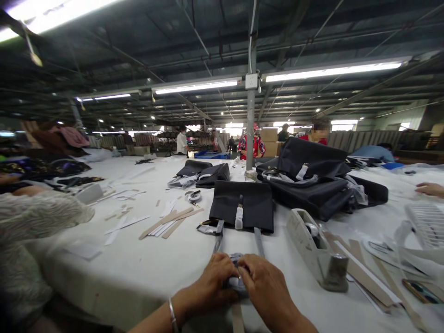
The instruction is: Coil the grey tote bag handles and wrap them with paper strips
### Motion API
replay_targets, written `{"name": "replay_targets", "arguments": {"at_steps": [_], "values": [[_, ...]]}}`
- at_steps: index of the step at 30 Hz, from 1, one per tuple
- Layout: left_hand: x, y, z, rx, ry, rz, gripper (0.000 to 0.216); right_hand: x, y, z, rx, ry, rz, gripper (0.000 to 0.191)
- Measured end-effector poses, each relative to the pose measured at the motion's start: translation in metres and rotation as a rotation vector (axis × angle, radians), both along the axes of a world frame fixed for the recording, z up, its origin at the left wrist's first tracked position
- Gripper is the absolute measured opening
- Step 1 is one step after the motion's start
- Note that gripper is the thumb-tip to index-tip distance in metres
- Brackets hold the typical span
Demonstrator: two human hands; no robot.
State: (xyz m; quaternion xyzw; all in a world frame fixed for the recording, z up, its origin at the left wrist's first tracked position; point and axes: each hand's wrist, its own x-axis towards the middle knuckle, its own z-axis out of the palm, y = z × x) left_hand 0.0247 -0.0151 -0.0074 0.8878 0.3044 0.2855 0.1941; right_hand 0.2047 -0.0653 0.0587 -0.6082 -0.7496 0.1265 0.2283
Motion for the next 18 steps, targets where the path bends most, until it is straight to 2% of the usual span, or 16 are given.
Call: {"name": "replay_targets", "arguments": {"at_steps": [3,7,11,15,18], "values": [[0.002,-0.001,-0.001,0.013,0.016,0.008,0.043,-0.008,0.019,-0.004,-0.018,-0.016,0.097,0.026],[0.003,0.005,-0.011,0.003,0.034,0.034,0.048,-0.011,0.039,-0.019,-0.042,-0.097,0.109,0.033],[0.006,0.023,-0.035,-0.008,0.081,0.081,0.057,-0.004,0.044,-0.021,-0.081,-0.097,0.165,0.027],[0.01,0.043,-0.062,-0.019,0.22,0.207,0.071,-0.003,0.043,-0.013,-0.128,-0.111,0.235,0.022],[0.012,0.051,-0.071,0.022,0.314,0.242,0.063,-0.004,0.043,-0.012,-0.158,-0.089,0.356,0.024]]}}
